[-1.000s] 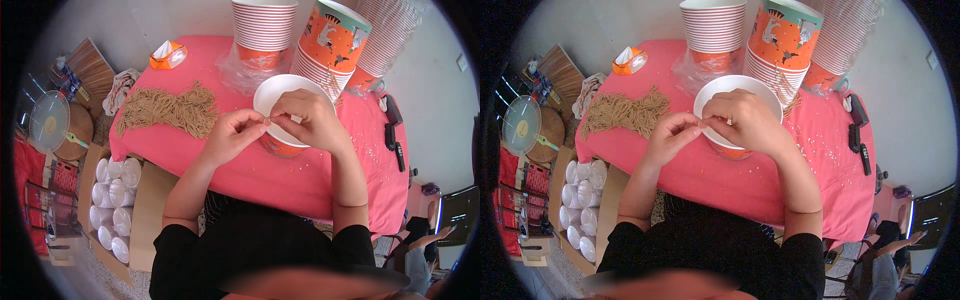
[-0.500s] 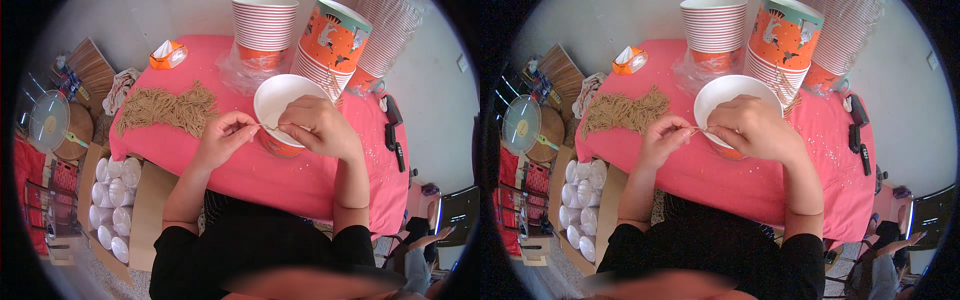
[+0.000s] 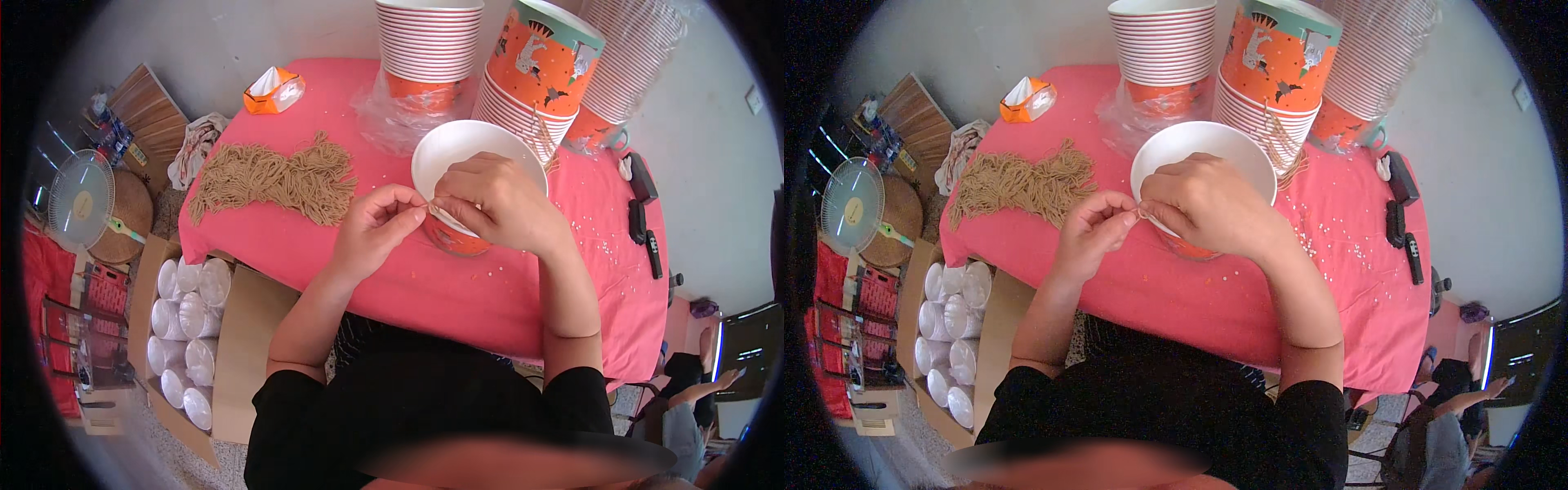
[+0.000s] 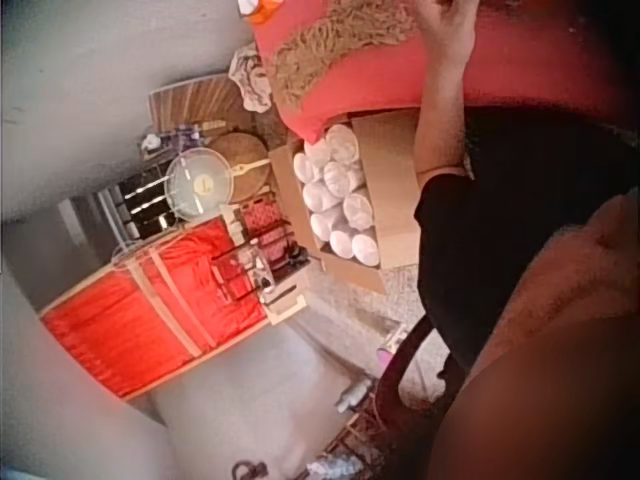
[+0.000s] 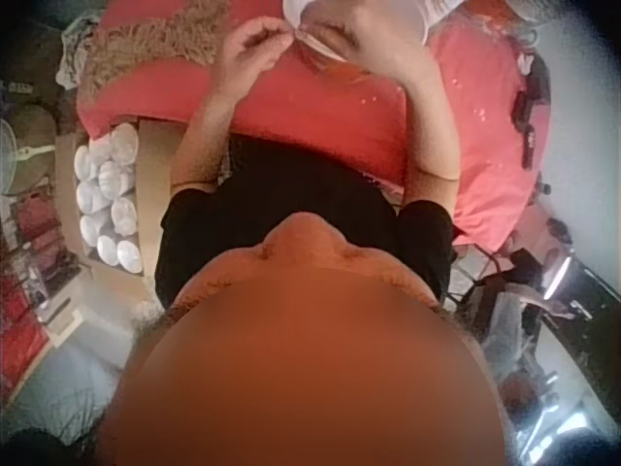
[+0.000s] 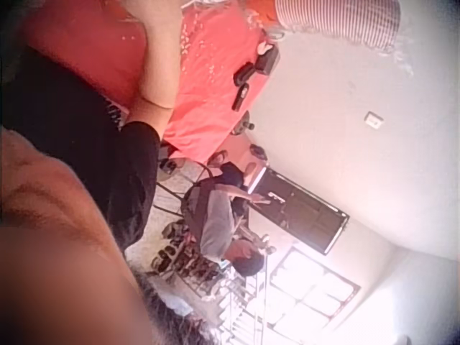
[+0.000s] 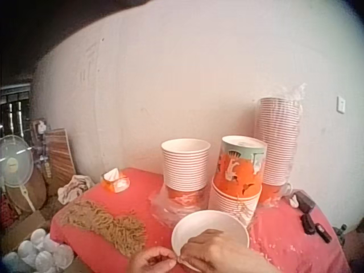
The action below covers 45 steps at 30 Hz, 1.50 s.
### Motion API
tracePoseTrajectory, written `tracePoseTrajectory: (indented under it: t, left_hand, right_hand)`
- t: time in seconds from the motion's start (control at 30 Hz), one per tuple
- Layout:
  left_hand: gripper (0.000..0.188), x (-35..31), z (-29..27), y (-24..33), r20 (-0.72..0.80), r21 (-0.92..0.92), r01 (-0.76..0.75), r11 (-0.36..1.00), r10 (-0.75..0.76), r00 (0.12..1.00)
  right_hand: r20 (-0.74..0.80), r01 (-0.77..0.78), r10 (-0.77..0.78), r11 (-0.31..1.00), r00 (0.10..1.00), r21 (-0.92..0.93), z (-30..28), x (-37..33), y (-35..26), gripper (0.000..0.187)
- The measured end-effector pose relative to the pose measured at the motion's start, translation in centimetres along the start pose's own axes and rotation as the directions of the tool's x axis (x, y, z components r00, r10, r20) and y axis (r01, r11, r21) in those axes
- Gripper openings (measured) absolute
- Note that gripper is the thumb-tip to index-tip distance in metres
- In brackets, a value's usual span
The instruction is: Tying string handles onto paper buckets in a packaging workspace.
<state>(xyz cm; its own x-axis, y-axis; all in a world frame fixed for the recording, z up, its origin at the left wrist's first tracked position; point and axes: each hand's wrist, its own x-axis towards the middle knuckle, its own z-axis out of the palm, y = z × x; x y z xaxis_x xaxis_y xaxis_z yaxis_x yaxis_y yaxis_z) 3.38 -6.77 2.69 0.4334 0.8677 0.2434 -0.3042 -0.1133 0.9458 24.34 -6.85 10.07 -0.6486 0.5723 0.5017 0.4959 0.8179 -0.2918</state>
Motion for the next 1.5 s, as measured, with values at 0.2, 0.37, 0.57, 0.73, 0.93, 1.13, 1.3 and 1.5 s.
tracePoseTrajectory:
  t: [0.2, 0.37, 0.57, 0.73, 0.93, 1.13, 1.3, 1.5]
  left_hand:
    - [0.006, -0.1, 0.4, -0.1, 0.017, -0.027, 0.024, 0.999, -0.024, 1.0]
    - [0.006, 0.0, 1.3, -0.2, -0.043, 0.018, -0.079, 0.997, 0.079, 0.996]
    - [0.007, 0.0, 0.9, -0.7, -0.034, 0.205, -0.266, 0.942, 0.279, 0.96]
    - [0.009, 0.1, 1.4, -1.0, -0.081, 0.232, -0.352, 0.907, 0.379, 0.922]
    - [0.008, 0.0, 1.3, -0.9, -0.077, 0.238, -0.319, 0.917, 0.345, 0.935]
    - [0.007, 0.1, 1.4, -1.1, -0.104, 0.182, -0.3, 0.936, 0.322, 0.941]
    - [0.011, 0.1, 1.4, -0.6, 0.036, 0.185, -0.366, 0.912, 0.365, 0.93]
    - [0.009, 0.1, 0.8, -1.2, 0.051, 0.022, -0.279, 0.96, 0.277, 0.959]
  right_hand:
    - [0.006, 0.01, -0.01, 1.0, 1.0, -0.002, 0.1, 0.1, -0.2, 0.007]
    - [0.019, 0.006, -0.007, 0.999, 1.0, 0.032, 0.2, 0.2, -0.3, 0.006]
    - [0.048, -0.061, 0.051, 0.973, 0.998, 0.221, 0.8, 0.0, 0.4, 0.01]
    - [0.098, -0.163, 0.138, 0.93, 0.986, 0.33, 0.6, 0.0, 0.1, 0.012]
    - [0.117, -0.205, 0.175, 0.916, 0.978, 0.345, 0.7, 0.0, 0.2, 0.014]
    - [0.147, -0.234, 0.192, 0.896, 0.97, 0.376, 0.6, 0.0, 0.2, 0.017]
    - [0.264, -0.302, 0.197, 0.838, 0.944, 0.456, 0.0, -0.1, 0.3, 0.02]
    - [0.195, -0.242, 0.161, 0.818, 0.968, 0.522, 0.7, 0.0, -0.1, 0.018]
